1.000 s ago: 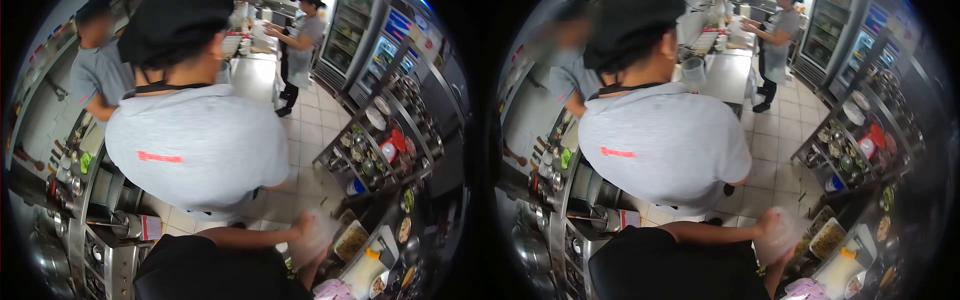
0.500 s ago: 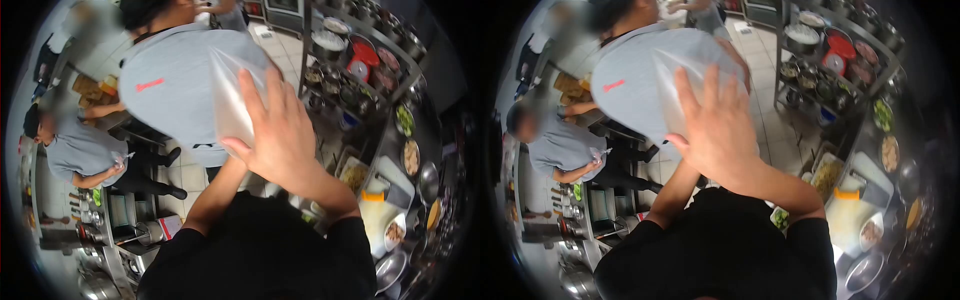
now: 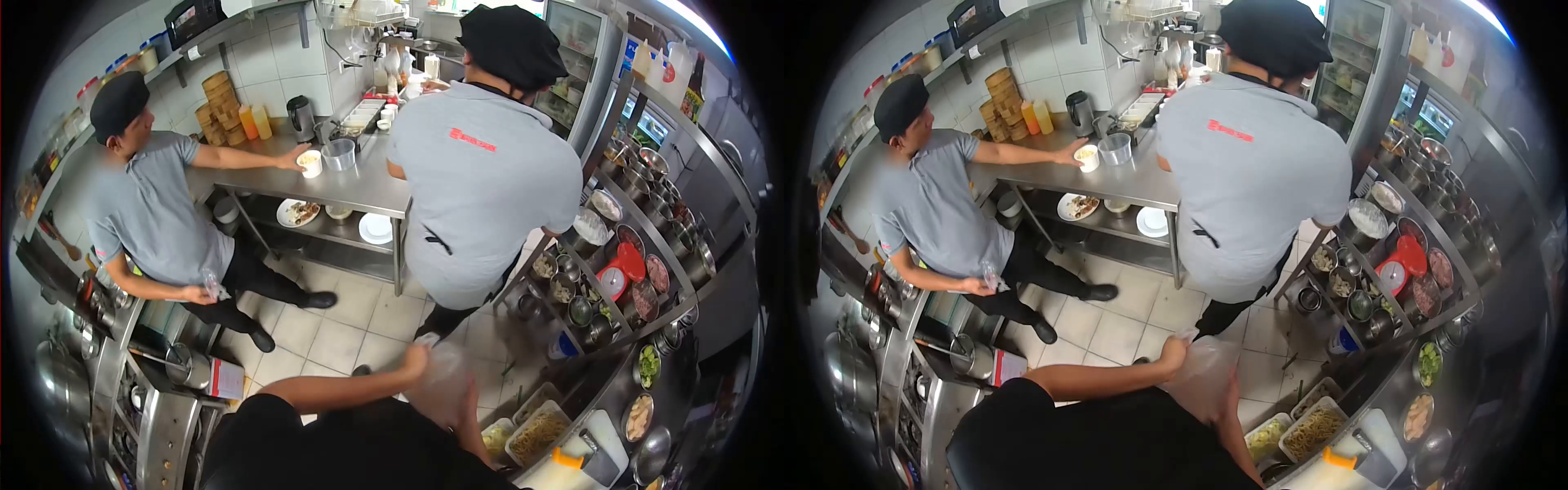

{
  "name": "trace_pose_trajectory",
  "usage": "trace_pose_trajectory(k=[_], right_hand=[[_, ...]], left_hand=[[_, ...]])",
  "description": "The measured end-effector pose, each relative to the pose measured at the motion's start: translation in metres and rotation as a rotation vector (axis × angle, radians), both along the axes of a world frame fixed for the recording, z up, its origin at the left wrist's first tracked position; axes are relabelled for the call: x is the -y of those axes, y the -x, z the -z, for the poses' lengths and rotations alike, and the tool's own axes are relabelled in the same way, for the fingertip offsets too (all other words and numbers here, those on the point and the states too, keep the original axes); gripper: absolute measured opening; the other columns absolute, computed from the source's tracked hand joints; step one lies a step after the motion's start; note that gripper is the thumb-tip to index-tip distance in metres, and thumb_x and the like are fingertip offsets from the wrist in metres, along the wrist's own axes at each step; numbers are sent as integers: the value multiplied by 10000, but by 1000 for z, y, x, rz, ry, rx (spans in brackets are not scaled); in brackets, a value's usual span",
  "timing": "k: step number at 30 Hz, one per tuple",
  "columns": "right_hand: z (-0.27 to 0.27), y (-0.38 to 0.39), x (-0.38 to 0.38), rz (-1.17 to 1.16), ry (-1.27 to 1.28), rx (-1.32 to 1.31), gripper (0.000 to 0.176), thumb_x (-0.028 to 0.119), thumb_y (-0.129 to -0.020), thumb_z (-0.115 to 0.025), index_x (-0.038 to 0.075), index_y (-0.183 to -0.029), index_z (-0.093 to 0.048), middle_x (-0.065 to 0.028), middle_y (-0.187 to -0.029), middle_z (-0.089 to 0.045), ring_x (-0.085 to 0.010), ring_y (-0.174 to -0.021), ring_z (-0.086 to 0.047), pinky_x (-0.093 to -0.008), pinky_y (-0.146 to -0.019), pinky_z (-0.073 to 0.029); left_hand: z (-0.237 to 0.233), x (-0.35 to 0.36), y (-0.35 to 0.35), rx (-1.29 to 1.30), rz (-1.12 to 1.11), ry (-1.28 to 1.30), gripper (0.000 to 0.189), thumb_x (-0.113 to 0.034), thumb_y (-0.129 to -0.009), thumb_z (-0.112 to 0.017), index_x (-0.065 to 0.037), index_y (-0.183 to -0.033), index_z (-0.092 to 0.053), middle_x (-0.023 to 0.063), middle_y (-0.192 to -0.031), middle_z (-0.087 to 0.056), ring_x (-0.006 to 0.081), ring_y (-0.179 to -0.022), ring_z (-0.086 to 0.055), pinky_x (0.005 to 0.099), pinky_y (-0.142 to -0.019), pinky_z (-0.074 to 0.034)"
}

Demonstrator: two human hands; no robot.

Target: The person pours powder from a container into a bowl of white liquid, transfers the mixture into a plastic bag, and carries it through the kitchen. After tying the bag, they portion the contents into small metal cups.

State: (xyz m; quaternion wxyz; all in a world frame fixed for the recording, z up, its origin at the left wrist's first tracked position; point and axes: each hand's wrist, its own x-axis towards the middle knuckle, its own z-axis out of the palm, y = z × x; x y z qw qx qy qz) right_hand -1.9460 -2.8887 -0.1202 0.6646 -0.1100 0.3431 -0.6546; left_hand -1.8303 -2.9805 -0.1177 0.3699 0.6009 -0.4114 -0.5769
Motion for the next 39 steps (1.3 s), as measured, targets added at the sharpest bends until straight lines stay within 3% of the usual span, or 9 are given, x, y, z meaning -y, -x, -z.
trace_pose_trajectory(k=[3,5,10,12,15,19,30,36,39], right_hand=[[4,-15,42,-247,-68,-52,609,507,-933,-342,64,-1350,-353,-113,-1330,-434,-278,-1180,-450,-431,-999,-354],[-34,-27,109,-244,22,-18,628,500,-930,-364,40,-1356,-336,-122,-1315,-438,-269,-1174,-450,-422,-991,-359],[-108,-92,153,238,242,-507,613,424,-929,-440,2,-1352,-302,-130,-1256,-455,-242,-1150,-445,-367,-973,-363],[-125,-119,134,178,578,-1080,662,403,-896,-517,-4,-1353,-268,-126,-1269,-425,-231,-1170,-415,-337,-981,-343],[-57,-126,158,-141,6,-479,723,439,-862,-553,2,-1356,-258,-125,-1298,-396,-232,-1191,-395,-358,-998,-324],[-9,-141,165,-196,-115,-399,734,455,-848,-562,10,-1355,-272,-124,-1292,-407,-236,-1196,-395,-371,-999,-323],[50,-106,159,-257,-280,-152,615,438,-934,-406,2,-1356,-310,-132,-1347,-402,-255,-1239,-382,-369,-1045,-283],[-3,-19,281,-279,-303,-73,616,448,-934,-409,4,-1355,-330,-144,-1328,-424,-236,-1229,-405,-346,-1011,-338],[-35,32,360,-173,-35,-216,700,443,-900,-482,-9,-1381,-248,-145,-1328,-398,-239,-1223,-394,-358,-1011,-328]], left_hand=[[120,87,-15,298,86,92,274,-145,-878,-412,48,-841,-603,143,-786,-627,215,-724,-574,369,-676,-456],[21,139,-29,-55,-97,-161,272,-134,-879,-395,59,-793,-567,116,-743,-596,203,-674,-532,378,-639,-431],[-112,118,-113,-171,-273,1031,183,-175,-912,-449,-34,-858,-552,57,-786,-545,161,-681,-512,313,-726,-461],[-61,125,-141,-1019,-7,806,174,-160,-924,-438,-24,-941,-545,80,-873,-581,166,-771,-550,317,-744,-466],[-39,133,-150,-491,-439,-46,254,-188,-910,-444,34,-961,-557,112,-984,-578,155,-904,-526,338,-797,-428],[29,171,-179,-365,-36,-219,289,-197,-916,-429,-8,-734,-551,101,-828,-585,148,-753,-541,322,-663,-444],[148,176,-153,-628,-203,-599,296,-162,-883,-345,13,-931,-580,116,-873,-601,232,-790,-601,381,-741,-504],[73,297,-46,-621,-203,-569,380,-303,-908,-359,-3,-976,-583,108,-897,-605,248,-808,-597,366,-793,-494],[-83,354,-6,-903,-161,-420,246,-160,-856,-377,-16,-815,-571,66,-765,-579,199,-747,-598,346,-711,-511]])
